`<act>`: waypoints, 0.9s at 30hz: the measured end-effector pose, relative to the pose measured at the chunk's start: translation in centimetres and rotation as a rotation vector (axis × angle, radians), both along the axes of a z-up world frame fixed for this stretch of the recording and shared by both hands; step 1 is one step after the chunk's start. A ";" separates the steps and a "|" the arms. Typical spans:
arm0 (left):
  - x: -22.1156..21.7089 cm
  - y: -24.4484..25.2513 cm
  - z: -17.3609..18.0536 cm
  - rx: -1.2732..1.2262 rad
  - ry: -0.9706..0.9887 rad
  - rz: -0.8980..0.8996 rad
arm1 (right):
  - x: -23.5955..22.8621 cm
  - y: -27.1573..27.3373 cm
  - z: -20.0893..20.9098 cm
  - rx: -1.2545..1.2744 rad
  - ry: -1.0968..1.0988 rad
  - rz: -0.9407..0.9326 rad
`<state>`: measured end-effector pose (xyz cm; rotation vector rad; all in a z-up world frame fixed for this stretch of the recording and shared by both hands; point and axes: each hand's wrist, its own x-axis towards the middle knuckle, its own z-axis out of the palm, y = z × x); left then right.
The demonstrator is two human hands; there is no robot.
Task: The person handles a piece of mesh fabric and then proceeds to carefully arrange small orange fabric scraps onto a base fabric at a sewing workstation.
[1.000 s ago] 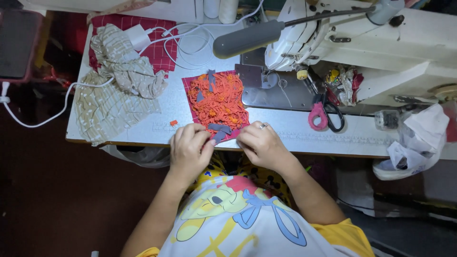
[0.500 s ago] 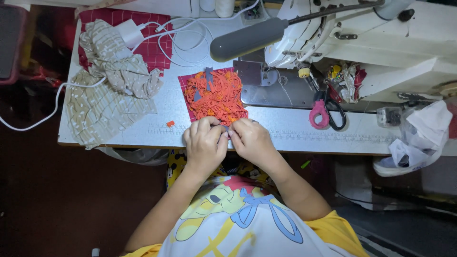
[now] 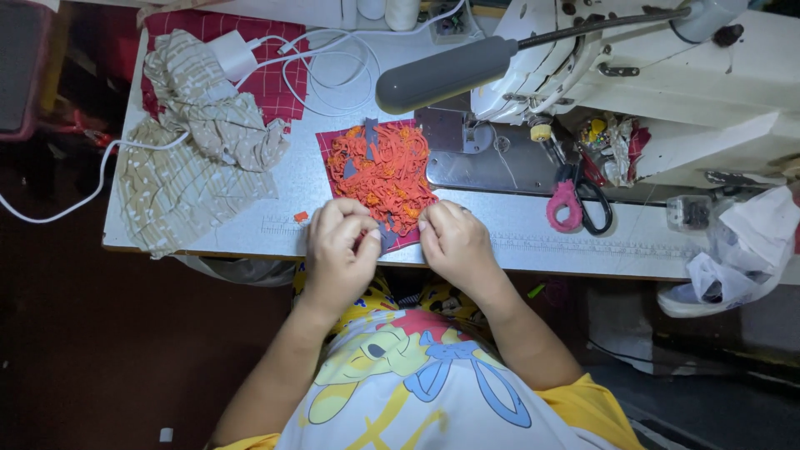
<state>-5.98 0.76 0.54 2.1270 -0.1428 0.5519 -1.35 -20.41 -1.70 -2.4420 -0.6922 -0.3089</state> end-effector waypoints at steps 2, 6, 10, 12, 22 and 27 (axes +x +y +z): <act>0.8 0.8 1.5 -0.112 0.017 -0.070 | -0.1 0.3 1.4 0.034 -0.004 0.012; 2.4 0.8 2.0 -0.313 0.066 -0.245 | -0.7 1.6 4.7 0.174 0.062 0.097; 3.1 0.0 2.2 -0.274 0.068 -0.309 | -0.3 2.5 5.7 0.286 0.101 0.161; 3.4 0.0 1.7 -0.248 0.051 -0.315 | 0.2 2.2 5.2 0.298 0.113 0.150; 5.4 1.8 1.9 -0.321 0.031 -0.330 | 3.8 -1.4 2.7 0.403 0.121 0.042; 6.3 3.3 0.8 -0.083 0.022 -0.174 | 4.2 -2.2 6.5 0.359 -0.012 -0.034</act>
